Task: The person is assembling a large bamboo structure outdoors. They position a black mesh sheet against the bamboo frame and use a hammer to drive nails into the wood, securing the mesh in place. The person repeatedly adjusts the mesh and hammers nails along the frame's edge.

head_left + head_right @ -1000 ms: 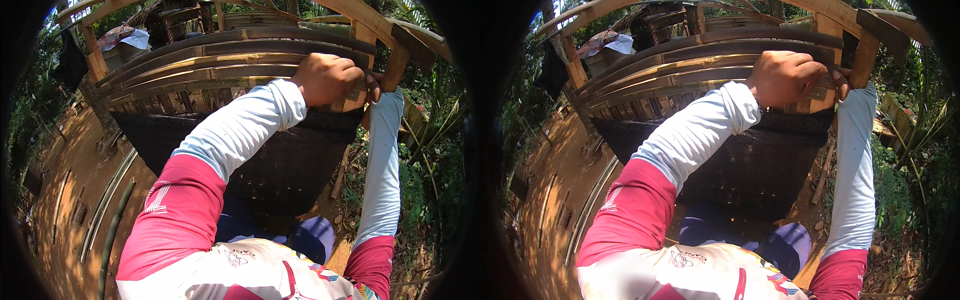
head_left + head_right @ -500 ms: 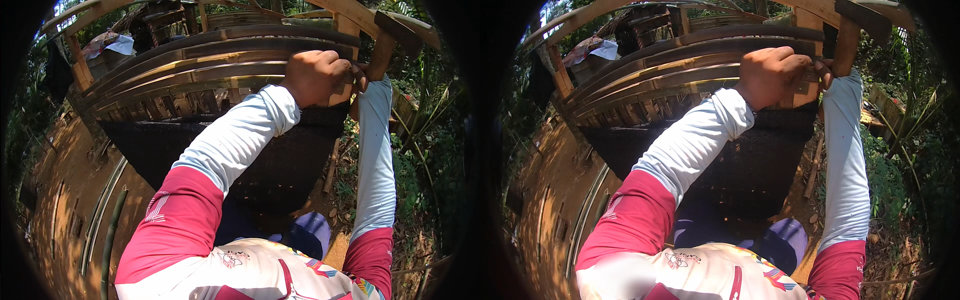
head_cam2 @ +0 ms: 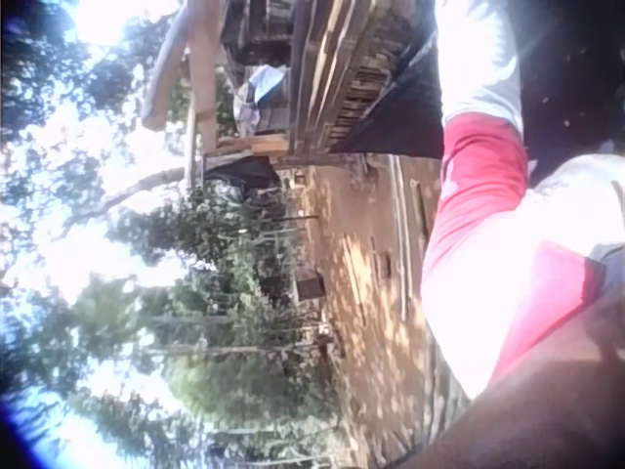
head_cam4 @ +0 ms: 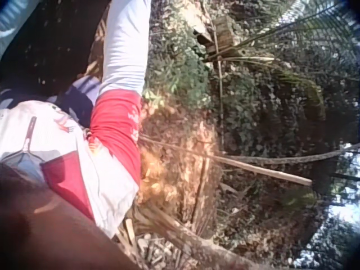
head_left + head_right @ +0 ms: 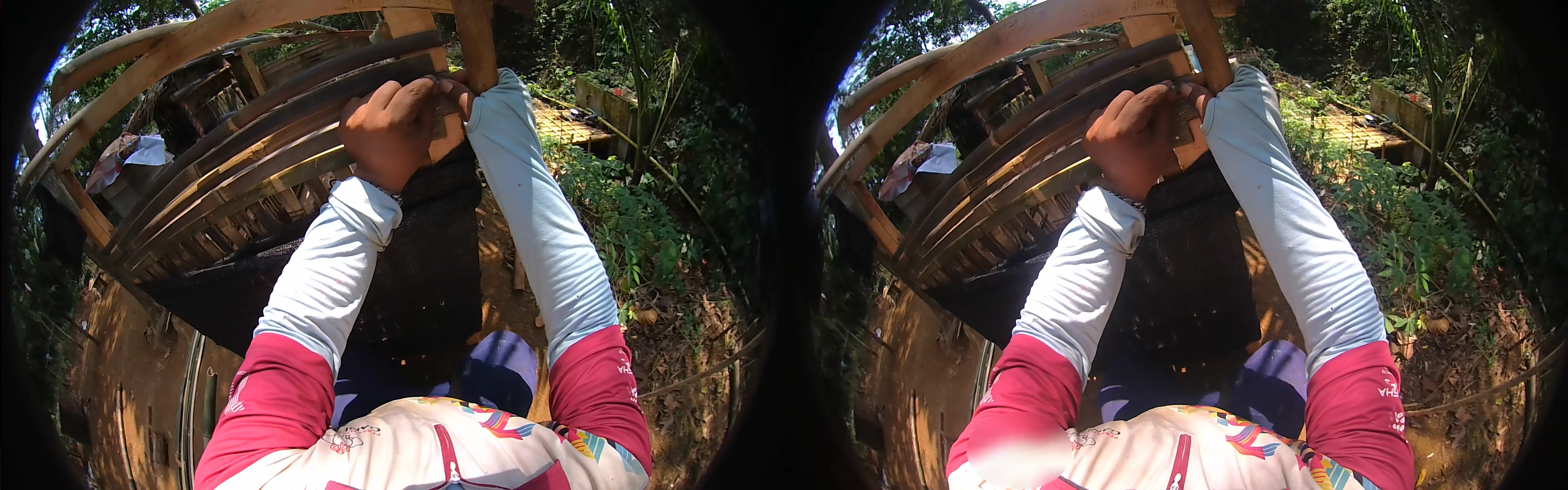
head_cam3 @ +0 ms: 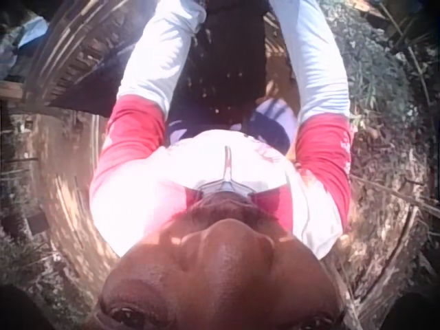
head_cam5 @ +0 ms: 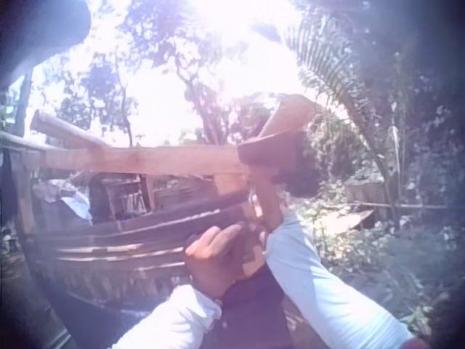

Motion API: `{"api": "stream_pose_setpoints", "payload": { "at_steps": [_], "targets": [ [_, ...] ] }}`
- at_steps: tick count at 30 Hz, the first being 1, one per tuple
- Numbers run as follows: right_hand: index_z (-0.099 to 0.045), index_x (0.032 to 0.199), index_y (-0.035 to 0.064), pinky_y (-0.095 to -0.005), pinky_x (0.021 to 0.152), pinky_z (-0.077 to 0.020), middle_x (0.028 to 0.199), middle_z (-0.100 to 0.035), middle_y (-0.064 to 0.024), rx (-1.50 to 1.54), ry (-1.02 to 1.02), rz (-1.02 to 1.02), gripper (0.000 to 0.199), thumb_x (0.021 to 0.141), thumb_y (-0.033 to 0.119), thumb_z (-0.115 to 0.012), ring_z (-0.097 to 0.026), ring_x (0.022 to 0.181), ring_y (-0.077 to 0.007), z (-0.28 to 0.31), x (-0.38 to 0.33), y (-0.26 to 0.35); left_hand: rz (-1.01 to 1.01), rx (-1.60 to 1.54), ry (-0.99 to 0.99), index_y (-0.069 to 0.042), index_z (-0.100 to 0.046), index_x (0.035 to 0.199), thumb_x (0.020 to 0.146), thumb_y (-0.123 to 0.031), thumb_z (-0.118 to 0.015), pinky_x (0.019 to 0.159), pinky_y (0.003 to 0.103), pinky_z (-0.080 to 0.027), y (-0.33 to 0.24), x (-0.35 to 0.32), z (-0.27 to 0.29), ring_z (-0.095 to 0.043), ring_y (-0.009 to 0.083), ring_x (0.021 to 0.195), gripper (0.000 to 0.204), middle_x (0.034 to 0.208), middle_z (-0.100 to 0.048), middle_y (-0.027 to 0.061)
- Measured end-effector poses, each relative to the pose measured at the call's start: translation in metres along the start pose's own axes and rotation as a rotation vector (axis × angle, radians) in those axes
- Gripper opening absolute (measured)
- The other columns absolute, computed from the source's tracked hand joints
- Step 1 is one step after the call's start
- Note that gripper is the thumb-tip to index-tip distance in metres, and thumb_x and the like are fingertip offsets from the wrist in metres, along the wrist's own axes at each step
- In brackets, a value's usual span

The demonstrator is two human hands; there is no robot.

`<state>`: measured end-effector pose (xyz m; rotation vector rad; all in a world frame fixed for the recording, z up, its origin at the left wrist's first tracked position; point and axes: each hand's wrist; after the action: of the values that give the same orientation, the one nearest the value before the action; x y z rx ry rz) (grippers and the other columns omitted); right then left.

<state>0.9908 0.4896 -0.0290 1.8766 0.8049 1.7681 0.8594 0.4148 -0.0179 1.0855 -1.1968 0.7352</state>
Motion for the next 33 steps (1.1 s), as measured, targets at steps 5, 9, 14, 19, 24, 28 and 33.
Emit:
{"api": "stream_pose_setpoints", "payload": {
  "at_steps": [5, 9, 14, 19, 24, 28, 33],
  "targets": [
    [-0.065, 0.104, 0.0017, -0.0247, 0.056, -0.0455, 0.073, -0.063, -0.0033, 0.021, 0.005, 0.003, 0.024, 0.086, 0.017, -0.071, -0.057, 0.061, -0.0089, -0.004, 0.001, 0.001, 0.008, 0.022, 0.009, -0.012, -0.073, 0.086, 0.077, -0.008, -0.073, 0.053, 0.031, -0.049, -0.004, 0.002, -0.002, -0.063, 0.0225, 0.059, 0.011, 0.070, -0.065, 0.0039],
    [-0.065, 0.104, 0.0018, -0.0247, 0.056, -0.0455, 0.073, -0.063, -0.0033, 0.039, 0.002, -0.001, 0.024, 0.086, 0.017, -0.071, -0.056, 0.061, -0.0089, -0.005, -0.004, -0.001, 0.019, 0.018, 0.036, -0.011, -0.072, 0.084, 0.077, -0.007, -0.072, 0.054, 0.031, -0.050, -0.006, 0.003, -0.001, -0.065, 0.0234, 0.061, 0.008, 0.071, -0.066, 0.0050],
    [-0.064, 0.105, 0.0019, -0.0247, 0.056, -0.0455, 0.074, -0.063, -0.0033, 0.053, -0.001, 0.000, 0.025, 0.086, 0.016, -0.071, -0.056, 0.061, -0.0088, -0.006, -0.008, -0.003, 0.020, 0.021, 0.014, -0.009, -0.071, 0.084, 0.077, -0.008, -0.073, 0.056, 0.031, -0.050, -0.006, 0.002, -0.002, -0.066, 0.0243, 0.064, 0.007, 0.074, -0.067, 0.0060],
    [-0.063, 0.106, 0.0020, -0.0247, 0.056, -0.0455, 0.074, -0.063, -0.0033, 0.071, -0.002, -0.002, 0.025, 0.086, 0.016, -0.071, -0.056, 0.061, -0.0088, -0.007, -0.011, -0.005, 0.031, 0.019, 0.030, -0.008, -0.070, 0.085, 0.078, -0.008, -0.073, 0.058, 0.032, -0.051, -0.008, 0.003, 0.000, -0.067, 0.0251, 0.066, 0.007, 0.075, -0.068, 0.0066],
    [-0.063, 0.106, 0.0021, -0.0247, 0.056, -0.0455, 0.075, -0.063, -0.0033, 0.080, -0.020, -0.005, 0.026, 0.086, 0.016, -0.070, -0.056, 0.061, -0.0088, 0.001, -0.012, -0.006, 0.021, 0.008, 0.046, -0.007, -0.069, 0.084, 0.078, -0.006, -0.072, 0.058, 0.032, -0.050, -0.008, 0.003, -0.001, -0.067, 0.0265, 0.065, 0.007, 0.074, -0.067, 0.0085],
    [-0.062, 0.107, 0.0022, -0.0247, 0.056, -0.0455, 0.075, -0.063, -0.0033, 0.091, -0.020, -0.010, 0.026, 0.087, 0.016, -0.070, -0.056, 0.061, -0.0088, 0.000, -0.014, -0.007, 0.031, -0.008, 0.062, -0.006, -0.068, 0.083, 0.079, -0.003, -0.070, 0.057, 0.033, -0.049, -0.009, 0.004, 0.003, -0.066, 0.0280, 0.064, 0.006, 0.074, -0.066, 0.0096],
    [-0.061, 0.107, 0.0023, -0.0247, 0.056, -0.0455, 0.076, -0.063, -0.0033, 0.104, -0.028, -0.007, 0.026, 0.087, 0.016, -0.070, -0.056, 0.061, -0.0088, 0.002, -0.015, -0.006, 0.012, -0.006, 0.075, -0.006, -0.066, 0.082, 0.079, -0.002, -0.069, 0.056, 0.033, -0.046, -0.009, 0.005, 0.001, -0.062, 0.0279, 0.060, 0.006, 0.071, -0.064, 0.0095]
  ]
}}
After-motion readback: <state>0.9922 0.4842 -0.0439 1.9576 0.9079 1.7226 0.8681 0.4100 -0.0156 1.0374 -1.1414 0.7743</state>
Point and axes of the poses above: each hand's wrist, its own x-axis towards the middle knuckle, its own z-axis out of the back of the hand, y = z × x
